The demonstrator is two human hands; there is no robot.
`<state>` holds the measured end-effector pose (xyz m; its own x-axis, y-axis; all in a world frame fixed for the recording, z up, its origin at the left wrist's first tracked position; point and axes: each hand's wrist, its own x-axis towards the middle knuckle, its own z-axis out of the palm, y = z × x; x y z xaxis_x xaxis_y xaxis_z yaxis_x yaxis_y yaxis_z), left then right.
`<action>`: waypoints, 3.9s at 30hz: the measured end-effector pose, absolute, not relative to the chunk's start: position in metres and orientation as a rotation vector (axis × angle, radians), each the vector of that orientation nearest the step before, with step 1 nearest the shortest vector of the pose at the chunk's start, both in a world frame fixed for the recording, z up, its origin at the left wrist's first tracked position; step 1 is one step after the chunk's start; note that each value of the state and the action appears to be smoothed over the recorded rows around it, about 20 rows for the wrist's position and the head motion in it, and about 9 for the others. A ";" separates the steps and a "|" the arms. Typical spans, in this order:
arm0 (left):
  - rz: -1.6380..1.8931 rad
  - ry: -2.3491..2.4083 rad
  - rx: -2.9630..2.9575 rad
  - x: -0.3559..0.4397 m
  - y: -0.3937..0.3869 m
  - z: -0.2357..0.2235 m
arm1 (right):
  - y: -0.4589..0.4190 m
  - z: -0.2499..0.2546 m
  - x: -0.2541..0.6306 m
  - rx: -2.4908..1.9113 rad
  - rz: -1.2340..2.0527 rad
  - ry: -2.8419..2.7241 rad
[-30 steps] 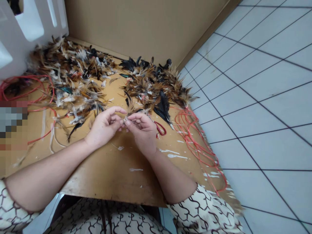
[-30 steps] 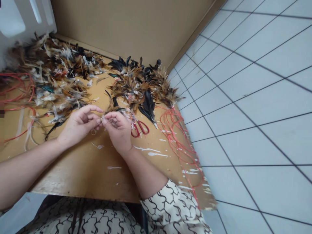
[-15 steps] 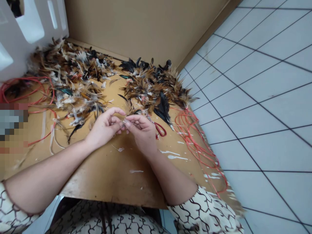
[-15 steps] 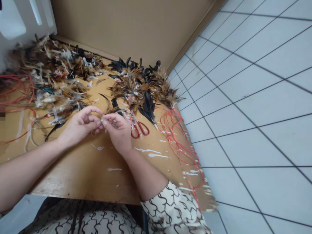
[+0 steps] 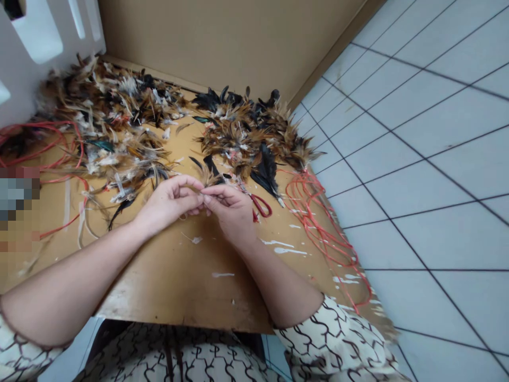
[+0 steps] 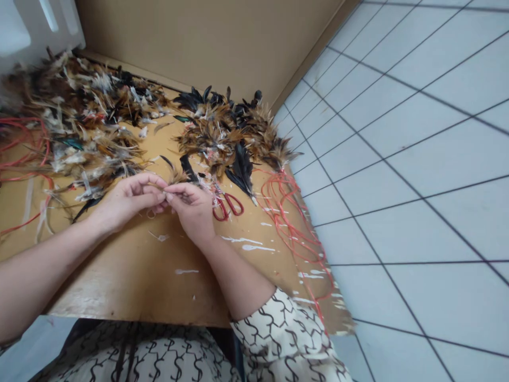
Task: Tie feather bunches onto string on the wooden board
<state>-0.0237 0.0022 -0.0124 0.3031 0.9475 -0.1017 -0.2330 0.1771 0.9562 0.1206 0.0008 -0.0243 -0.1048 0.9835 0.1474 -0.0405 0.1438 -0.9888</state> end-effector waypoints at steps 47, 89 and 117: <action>0.935 0.937 0.820 -0.022 0.003 -0.008 | 0.002 -0.019 0.120 -1.134 1.354 -1.150; 0.939 1.009 0.818 -0.017 0.001 -0.005 | -0.002 -0.034 0.121 -0.976 0.028 -1.981; 0.971 1.018 0.834 -0.019 0.004 -0.010 | -0.001 -0.036 0.121 -0.882 0.039 -1.941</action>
<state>-0.0192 0.0036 -0.0098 0.2124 0.9306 -0.2983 -0.2547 0.3474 0.9025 0.1212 -0.0010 -0.0365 -0.2705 0.5923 0.7590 0.5615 0.7374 -0.3754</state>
